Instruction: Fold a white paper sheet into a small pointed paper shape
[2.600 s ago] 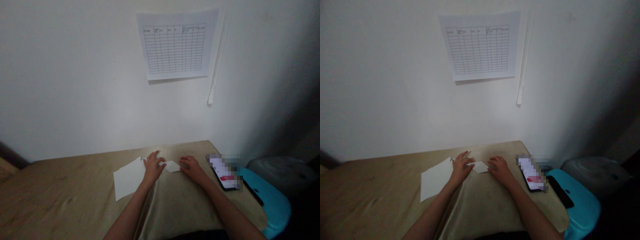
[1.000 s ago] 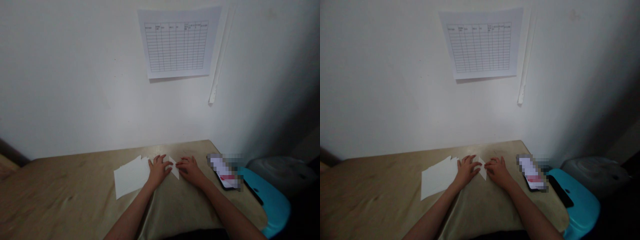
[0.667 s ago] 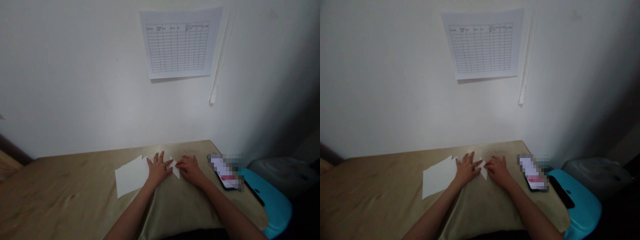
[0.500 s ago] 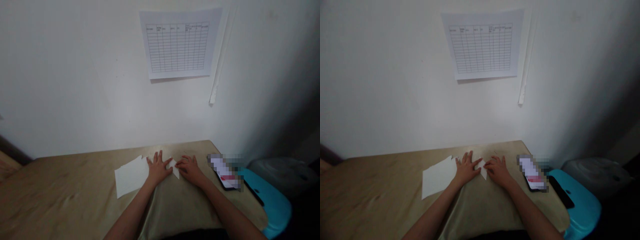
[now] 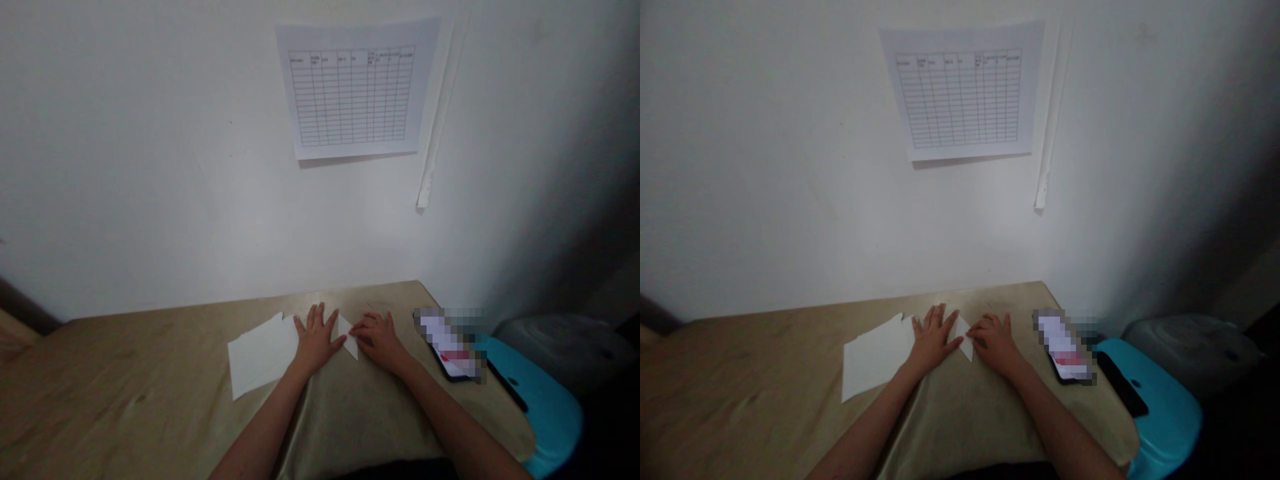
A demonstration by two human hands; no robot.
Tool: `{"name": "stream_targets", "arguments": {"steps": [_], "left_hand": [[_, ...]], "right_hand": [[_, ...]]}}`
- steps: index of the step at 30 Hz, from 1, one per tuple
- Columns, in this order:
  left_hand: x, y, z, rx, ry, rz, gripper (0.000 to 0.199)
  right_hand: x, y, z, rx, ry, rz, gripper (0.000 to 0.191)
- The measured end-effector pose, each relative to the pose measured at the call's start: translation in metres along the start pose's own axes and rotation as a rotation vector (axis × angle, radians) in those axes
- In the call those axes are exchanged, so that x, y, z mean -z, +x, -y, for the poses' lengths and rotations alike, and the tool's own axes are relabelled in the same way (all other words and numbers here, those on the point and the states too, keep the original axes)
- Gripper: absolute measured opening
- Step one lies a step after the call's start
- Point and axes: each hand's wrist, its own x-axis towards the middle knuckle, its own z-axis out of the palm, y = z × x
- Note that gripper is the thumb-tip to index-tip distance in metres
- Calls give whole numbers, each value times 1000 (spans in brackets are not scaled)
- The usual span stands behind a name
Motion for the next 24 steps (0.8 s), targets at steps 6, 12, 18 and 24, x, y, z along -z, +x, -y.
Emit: {"name": "stream_targets", "arguments": {"steps": [6,12,18,24], "left_hand": [[12,-2,-1,-47,-140,-2,41],[14,-2,1,-109,-198,-8,22],[10,0,4,-96,-247,29,19],[8,2,4,-126,-318,34,18]], "right_hand": [[-1,-1,2,-14,-7,-10,32],[0,-2,1,-26,-39,-18,40],[-1,0,0,-35,-43,16,44],[-1,0,1,-50,-28,36,42]]}}
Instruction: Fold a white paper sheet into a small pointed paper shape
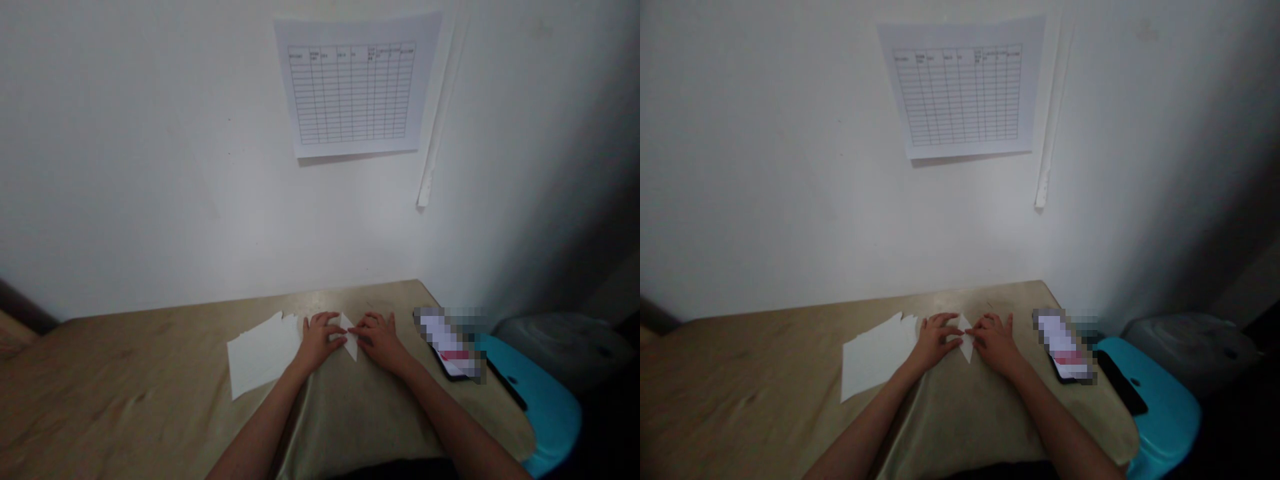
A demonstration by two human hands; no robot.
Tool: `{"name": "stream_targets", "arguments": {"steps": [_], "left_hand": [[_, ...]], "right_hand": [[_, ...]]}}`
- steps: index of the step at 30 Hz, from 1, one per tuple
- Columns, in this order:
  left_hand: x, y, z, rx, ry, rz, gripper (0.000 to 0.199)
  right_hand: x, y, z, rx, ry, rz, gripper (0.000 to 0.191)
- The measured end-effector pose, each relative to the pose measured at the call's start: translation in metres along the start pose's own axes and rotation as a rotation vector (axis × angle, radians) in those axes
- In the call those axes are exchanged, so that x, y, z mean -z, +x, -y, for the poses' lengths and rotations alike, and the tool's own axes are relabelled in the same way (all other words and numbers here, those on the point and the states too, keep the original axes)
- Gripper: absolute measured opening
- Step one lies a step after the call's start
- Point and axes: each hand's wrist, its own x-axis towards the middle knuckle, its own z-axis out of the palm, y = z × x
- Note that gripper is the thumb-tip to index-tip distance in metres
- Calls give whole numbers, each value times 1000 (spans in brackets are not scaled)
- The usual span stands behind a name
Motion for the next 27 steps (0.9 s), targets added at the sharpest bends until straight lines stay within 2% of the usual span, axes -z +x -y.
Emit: {"name": "stream_targets", "arguments": {"steps": [8,12,17,25,27], "left_hand": [[-5,1,1,16,-52,-63,24],[-4,1,4,-8,-33,-18,17],[0,1,8,-30,14,48,31],[-3,1,15,-11,41,70,33],[-3,1,14,-7,39,71,32]], "right_hand": [[1,0,2,-11,-3,7,40],[1,0,2,-19,17,-6,38],[0,1,1,-24,19,-8,37],[-1,2,-4,-32,93,-31,25],[0,3,-6,-31,142,-45,28]]}}
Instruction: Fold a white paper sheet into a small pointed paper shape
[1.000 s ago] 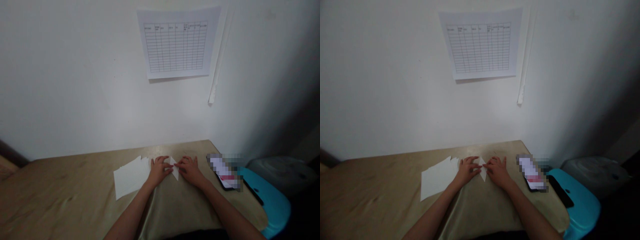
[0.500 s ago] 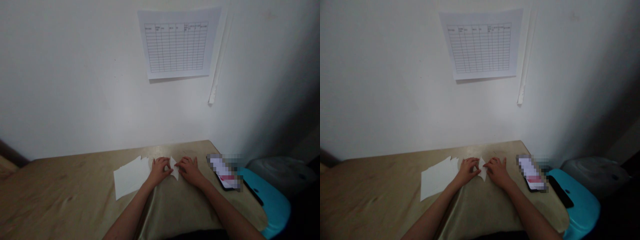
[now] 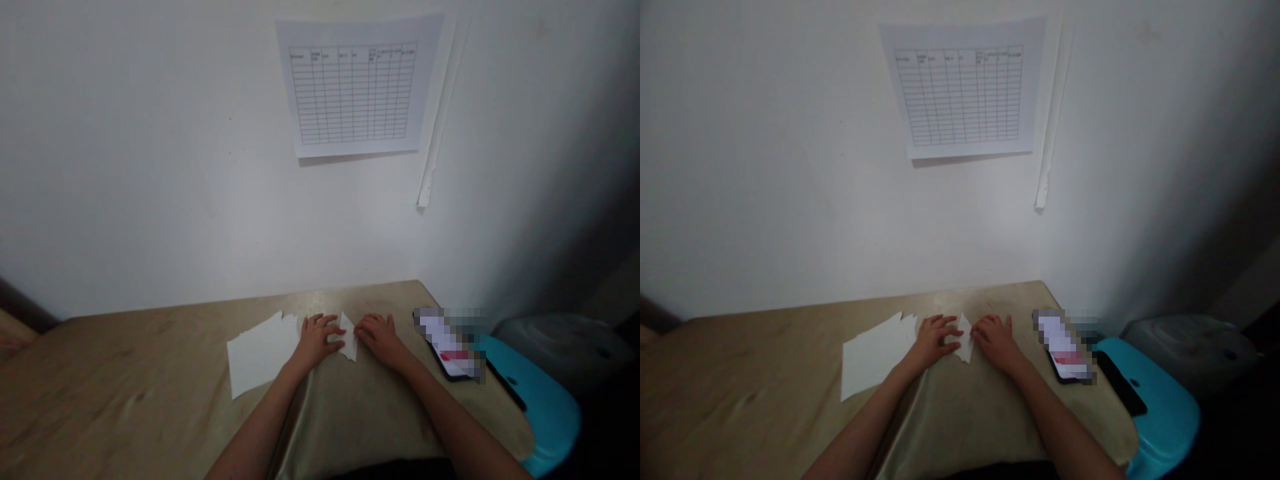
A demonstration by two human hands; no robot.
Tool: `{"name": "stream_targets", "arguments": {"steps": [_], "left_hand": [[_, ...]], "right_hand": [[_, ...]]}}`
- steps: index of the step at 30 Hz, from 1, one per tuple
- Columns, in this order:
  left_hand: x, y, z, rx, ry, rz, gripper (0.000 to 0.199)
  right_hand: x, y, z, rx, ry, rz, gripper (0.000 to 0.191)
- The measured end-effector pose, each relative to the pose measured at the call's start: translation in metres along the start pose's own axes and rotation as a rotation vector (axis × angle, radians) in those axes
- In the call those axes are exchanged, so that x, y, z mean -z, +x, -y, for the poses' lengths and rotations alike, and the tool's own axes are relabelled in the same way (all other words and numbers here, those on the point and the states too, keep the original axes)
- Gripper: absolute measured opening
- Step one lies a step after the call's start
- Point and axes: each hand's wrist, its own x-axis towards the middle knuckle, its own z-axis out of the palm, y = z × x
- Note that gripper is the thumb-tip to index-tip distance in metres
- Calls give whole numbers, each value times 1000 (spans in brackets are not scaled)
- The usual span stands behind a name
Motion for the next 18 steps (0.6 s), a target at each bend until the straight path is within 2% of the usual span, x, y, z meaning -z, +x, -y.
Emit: {"name": "stream_targets", "arguments": {"steps": [3,6,14,18], "left_hand": [[3,-2,-3,-2,-4,1,32],[6,-5,-6,-15,4,13,33],[11,-10,-6,-78,0,56,56],[11,-7,-8,-126,-35,24,47]], "right_hand": [[2,2,-4,5,49,-8,34],[3,2,-8,29,61,-6,21],[-1,0,-15,246,107,-61,27],[-3,0,-17,286,150,-38,28]]}}
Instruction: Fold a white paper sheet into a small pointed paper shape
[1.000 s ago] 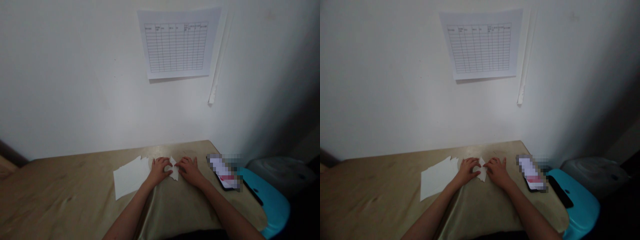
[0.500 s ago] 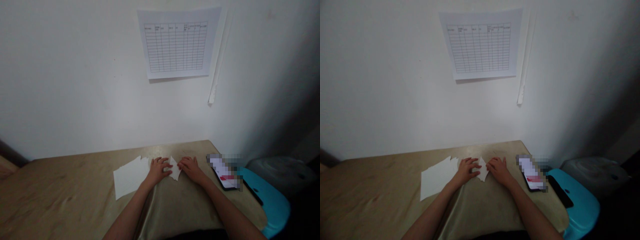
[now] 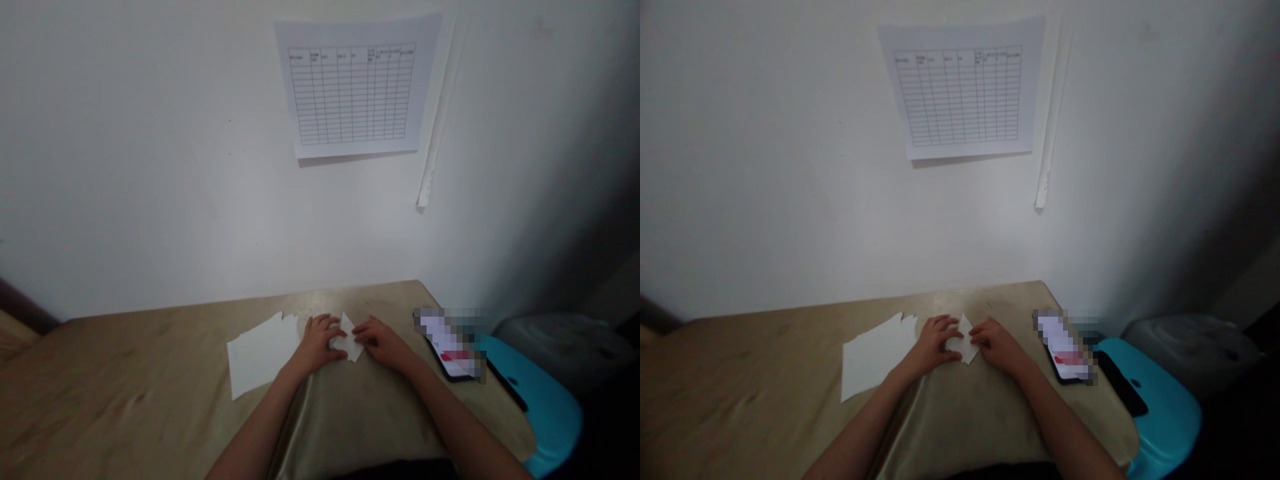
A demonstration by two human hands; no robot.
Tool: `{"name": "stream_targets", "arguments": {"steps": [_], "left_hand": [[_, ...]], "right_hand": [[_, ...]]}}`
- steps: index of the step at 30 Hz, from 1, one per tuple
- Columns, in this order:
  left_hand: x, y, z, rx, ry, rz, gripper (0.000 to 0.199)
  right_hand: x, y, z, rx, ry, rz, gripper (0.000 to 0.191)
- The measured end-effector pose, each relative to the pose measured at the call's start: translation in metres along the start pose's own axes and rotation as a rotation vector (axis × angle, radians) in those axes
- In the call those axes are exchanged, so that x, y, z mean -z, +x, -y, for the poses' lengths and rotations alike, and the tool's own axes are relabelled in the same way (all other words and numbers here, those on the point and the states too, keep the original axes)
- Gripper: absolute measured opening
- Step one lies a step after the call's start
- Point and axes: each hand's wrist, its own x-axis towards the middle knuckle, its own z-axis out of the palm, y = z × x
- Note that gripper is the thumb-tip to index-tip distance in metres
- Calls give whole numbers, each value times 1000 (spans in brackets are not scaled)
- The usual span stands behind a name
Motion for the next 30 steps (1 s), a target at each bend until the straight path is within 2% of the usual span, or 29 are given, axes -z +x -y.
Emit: {"name": "stream_targets", "arguments": {"steps": [6,15,22,30], "left_hand": [[-1,2,0,-68,-76,29,21],[2,1,-2,-42,-127,32,12],[0,2,5,-36,-133,30,10],[7,3,5,46,-138,74,9]], "right_hand": [[-4,-1,-6,12,7,-9,22],[-3,-2,-5,-2,11,-18,24],[1,-2,-2,-42,-7,28,23],[6,-1,2,-64,2,85,21]]}}
